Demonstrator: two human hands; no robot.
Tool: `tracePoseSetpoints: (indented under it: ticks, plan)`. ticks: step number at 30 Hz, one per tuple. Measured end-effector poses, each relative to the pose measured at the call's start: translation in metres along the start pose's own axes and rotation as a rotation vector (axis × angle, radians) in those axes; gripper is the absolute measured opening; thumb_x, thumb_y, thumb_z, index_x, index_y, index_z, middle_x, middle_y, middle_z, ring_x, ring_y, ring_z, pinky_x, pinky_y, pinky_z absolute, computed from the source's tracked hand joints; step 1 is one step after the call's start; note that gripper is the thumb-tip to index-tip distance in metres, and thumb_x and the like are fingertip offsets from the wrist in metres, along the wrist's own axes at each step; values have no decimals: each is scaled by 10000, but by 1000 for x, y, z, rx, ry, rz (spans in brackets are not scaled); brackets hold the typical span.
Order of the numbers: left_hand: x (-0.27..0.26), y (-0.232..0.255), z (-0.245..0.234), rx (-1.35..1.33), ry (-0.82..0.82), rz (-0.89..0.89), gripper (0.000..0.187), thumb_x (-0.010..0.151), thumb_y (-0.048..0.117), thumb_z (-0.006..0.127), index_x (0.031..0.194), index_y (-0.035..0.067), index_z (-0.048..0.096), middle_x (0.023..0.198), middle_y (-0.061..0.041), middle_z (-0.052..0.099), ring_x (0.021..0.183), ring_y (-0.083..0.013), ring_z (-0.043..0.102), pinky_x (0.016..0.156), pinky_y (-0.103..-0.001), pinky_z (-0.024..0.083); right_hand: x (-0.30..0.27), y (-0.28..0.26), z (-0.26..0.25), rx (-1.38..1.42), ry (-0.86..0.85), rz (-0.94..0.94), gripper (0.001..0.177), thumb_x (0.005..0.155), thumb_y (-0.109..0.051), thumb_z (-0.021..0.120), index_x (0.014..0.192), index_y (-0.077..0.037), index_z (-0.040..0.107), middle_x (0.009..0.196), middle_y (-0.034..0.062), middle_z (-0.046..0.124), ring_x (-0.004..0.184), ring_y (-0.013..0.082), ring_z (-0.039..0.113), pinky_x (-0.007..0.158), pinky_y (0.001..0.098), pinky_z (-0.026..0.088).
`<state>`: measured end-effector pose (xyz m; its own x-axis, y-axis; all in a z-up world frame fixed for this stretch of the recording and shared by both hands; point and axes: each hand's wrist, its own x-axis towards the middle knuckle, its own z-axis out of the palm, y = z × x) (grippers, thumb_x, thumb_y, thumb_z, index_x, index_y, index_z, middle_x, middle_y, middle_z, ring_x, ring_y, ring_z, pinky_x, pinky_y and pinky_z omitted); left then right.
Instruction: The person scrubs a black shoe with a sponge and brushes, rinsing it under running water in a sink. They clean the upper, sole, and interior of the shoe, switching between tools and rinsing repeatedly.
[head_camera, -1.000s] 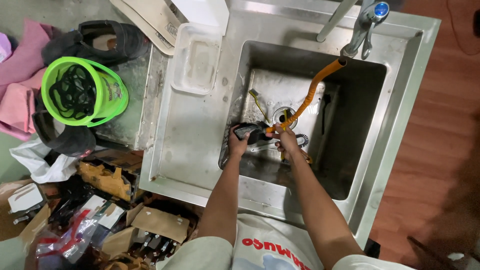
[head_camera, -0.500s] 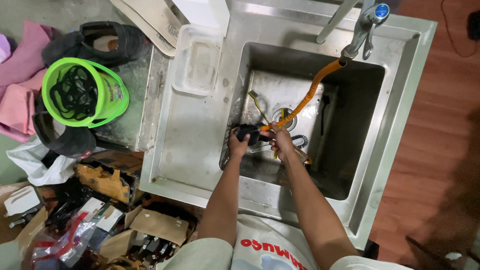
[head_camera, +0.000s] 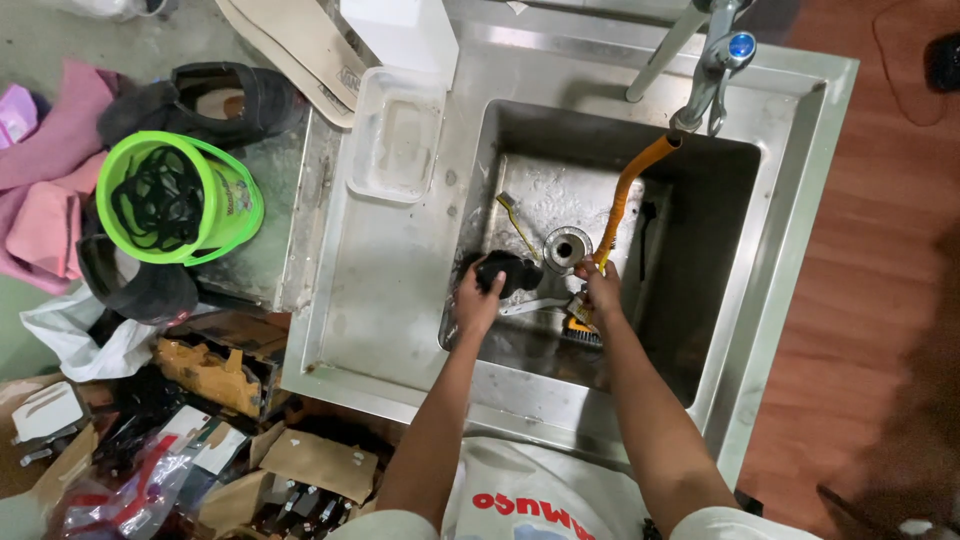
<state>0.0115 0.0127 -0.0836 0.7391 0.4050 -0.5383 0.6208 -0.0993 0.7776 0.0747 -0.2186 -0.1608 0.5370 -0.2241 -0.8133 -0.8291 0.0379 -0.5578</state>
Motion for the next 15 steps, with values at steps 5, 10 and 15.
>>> tracePoseSetpoints:
  ticks: [5, 10, 15]
  plan:
    - [-54, 63, -50, -399, 137, 39, 561, 1052, 380, 716, 1474, 20, 626, 1453, -313, 639, 1399, -403, 576, 1171, -538, 484, 14, 11, -19, -30, 93, -27, 592, 1035, -473, 717, 1485, -135, 535, 1040, 87, 804, 437, 103, 425, 384, 265, 274]
    - [-77, 110, -78, -876, 25, -106, 739, 1029, 457, 757, 1583, 32, 517, 1547, -261, 586, 1451, -364, 549, 1176, -497, 465, -120, -54, -17, 34, -387, -69, 717, 999, -647, 638, 1443, -84, 645, 1265, 151, 761, 432, 21, 357, 367, 178, 254]
    - [-86, 138, -102, -904, -139, -217, 808, 983, 512, 801, 1582, 63, 498, 1580, -294, 540, 1483, -410, 512, 1186, -510, 460, -182, -26, -15, -34, -848, -478, 862, 829, -469, 833, 1514, 4, 611, 1507, 180, 653, 1301, 232, 580, 1060, 399, 519]
